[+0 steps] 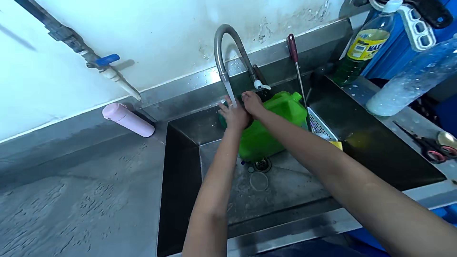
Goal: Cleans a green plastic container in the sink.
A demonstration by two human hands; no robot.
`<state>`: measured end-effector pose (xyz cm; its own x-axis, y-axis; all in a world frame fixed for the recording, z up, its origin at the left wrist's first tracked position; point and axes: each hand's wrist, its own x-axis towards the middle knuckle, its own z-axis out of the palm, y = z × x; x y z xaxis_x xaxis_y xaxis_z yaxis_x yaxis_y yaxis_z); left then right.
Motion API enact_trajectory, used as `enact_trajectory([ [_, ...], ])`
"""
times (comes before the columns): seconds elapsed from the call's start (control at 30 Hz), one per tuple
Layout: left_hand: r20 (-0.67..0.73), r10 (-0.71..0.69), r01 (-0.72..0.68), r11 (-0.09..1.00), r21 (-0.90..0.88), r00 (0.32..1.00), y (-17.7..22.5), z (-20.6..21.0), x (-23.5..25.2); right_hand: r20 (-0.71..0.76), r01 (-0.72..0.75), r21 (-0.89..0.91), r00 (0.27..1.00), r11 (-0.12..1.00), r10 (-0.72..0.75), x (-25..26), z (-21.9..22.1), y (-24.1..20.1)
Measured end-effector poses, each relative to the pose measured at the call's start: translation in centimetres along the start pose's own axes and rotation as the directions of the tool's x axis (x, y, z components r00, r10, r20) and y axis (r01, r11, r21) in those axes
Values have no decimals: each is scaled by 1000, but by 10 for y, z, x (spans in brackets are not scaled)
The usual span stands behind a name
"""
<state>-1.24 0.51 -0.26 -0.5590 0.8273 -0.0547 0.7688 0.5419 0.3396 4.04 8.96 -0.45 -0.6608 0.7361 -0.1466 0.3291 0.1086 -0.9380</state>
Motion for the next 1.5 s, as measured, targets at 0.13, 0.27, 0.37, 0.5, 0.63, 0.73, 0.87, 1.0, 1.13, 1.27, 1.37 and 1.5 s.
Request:
enact_trajectory([
  [0.13, 52, 449, -431, 880, -202, 892, -12, 23, -13, -63, 128, 64, 990, 990, -124, 16, -48, 27],
  [0.27, -81, 68, -78, 990, -121, 994, -14, 14, 6, 7, 162, 30, 987, 986, -163, -16, -20, 18],
  [0.37, -287, 303, -361, 916, -174, 908, -13, 37, 4, 15, 123, 95, 992, 988, -125, -8, -22, 25],
  [0.5, -112, 56, -73, 985, -158, 992, -15, 18, 1, 38, 151, 127, 987, 980, -157, -22, -25, 23],
  [0.63, -1, 213, -205, 945, 255, 977, 7, -14, -15, -15, -73, 553, 995, 830, 98, -16, -10, 34],
  [0.73, -177, 69, -83, 994, -70, 982, 6, -51, -29, 60, -196, 723, 973, 663, 222, -21, 14, 34],
  [0.87, -159, -492, 148, 527, -837, 856, -23, -34, -48, 229, 95, -18, 969, 995, -89, 1, 17, 2],
  [1.0, 134, -621, 177, 7, -984, 772, -21, 15, -42, 348, 329, -582, 927, 744, -137, -29, -6, -72],
  [1.13, -190, -456, 102, 542, -834, 869, -7, 8, -6, -32, 364, -351, 916, 863, -400, -65, -6, -41],
  [1.27, -264, -173, -21, 799, -600, 949, -7, -43, -12, -292, 271, 356, 941, 894, -169, -32, 17, 49],
  [1.37, -234, -317, 57, 694, -718, 919, -21, -43, -45, 77, 164, 217, 980, 962, -184, -2, 19, 29],
  [1.5, 69, -540, 179, 154, -972, 839, -41, 2, -31, 265, 379, -414, 920, 828, -289, -1, -10, -45],
])
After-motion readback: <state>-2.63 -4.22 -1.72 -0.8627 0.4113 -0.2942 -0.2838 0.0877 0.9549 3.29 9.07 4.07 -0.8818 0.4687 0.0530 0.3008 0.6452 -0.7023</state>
